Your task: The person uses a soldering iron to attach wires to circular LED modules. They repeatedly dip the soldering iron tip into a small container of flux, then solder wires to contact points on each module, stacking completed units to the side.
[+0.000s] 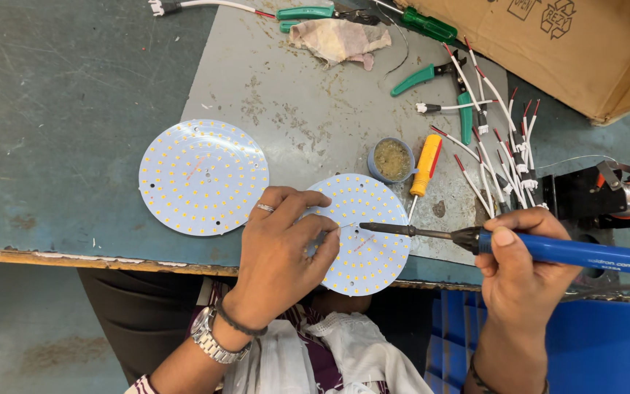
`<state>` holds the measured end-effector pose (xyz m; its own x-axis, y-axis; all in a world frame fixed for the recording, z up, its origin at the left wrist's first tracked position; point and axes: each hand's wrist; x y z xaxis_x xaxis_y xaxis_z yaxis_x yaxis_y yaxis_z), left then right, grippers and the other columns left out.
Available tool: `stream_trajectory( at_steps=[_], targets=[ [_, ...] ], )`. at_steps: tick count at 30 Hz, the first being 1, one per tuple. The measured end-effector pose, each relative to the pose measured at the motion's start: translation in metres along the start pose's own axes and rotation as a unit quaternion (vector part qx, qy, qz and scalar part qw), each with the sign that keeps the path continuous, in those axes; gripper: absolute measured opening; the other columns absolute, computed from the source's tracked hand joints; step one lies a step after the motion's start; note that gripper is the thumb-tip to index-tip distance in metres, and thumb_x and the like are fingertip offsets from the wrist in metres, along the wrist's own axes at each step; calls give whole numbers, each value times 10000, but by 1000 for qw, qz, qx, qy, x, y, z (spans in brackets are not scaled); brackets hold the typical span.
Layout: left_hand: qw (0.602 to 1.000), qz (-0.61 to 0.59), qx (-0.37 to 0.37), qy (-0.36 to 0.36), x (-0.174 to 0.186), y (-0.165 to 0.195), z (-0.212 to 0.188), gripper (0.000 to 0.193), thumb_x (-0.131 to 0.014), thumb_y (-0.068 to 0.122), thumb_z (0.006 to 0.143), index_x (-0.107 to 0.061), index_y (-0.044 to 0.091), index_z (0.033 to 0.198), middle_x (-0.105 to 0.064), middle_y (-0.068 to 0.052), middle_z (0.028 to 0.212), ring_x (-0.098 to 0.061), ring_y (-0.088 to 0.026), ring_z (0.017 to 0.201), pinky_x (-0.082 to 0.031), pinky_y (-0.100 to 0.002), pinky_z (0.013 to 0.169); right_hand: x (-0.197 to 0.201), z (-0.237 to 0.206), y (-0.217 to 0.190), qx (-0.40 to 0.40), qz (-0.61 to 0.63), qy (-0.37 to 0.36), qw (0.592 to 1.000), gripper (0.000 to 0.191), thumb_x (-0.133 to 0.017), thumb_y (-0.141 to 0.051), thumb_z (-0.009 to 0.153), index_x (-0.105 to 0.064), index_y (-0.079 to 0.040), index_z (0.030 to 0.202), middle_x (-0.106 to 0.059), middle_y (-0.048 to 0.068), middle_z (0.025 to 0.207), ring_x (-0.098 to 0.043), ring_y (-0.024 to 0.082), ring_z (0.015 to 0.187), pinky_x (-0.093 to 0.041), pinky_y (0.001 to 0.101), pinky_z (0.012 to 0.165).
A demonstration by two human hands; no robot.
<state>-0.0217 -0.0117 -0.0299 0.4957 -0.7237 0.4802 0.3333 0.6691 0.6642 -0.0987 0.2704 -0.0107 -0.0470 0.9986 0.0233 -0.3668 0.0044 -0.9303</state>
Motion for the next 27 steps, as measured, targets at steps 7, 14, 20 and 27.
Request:
stream_trajectory(
  at_steps=[7, 14, 20, 27],
  targets=[
    [1000, -11, -1, 1, 0, -3, -6, 77, -778, 134, 791, -764, 93, 855, -705, -59, 1167, -559, -305, 1121, -476, -426, 933, -6, 4, 1, -6, -10, -12, 1000, 187, -724, -93, 1006, -621, 51, 942, -602, 62, 732, -519, 47, 510, -408, 158, 441],
    [1000, -14, 2, -5, -4, -2, -3, 56, -773, 135, 802, -758, 96, 839, -701, -59, 1165, -571, -305, 1116, -476, -431, 924, -3, 5, -2, -12, -10, -15, 1000, 169, -727, -77, 1000, -630, 55, 959, -608, 67, 729, -534, 53, 510, -410, 152, 455],
    [1000, 5, -7, -11, -6, 0, 0, 49, -759, 132, 811, -753, 92, 838, -693, -69, 1182, -573, -315, 1128, -472, -452, 932, -3, 5, -7, 6, -57, -40, 998, 161, -720, -70, 1007, -638, 60, 960, -633, 78, 764, -551, 55, 531, -444, 152, 512],
    [1000, 7, -11, -17, -4, 3, 3, 80, -749, 140, 840, -756, 80, 892, -674, -81, 1212, -561, -325, 1154, -459, -459, 959, -6, 1, -14, 21, -66, -23, 997, 150, -714, -71, 1000, -630, 47, 960, -636, 78, 774, -568, 67, 538, -441, 146, 496]
  ],
)
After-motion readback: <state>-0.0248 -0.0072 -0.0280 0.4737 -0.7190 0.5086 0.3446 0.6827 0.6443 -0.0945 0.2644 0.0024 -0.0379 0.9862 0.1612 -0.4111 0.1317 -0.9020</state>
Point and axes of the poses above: each hand's wrist, its own z-axis towards the middle knuckle, its own x-axis out of the back of the hand, y = z × x
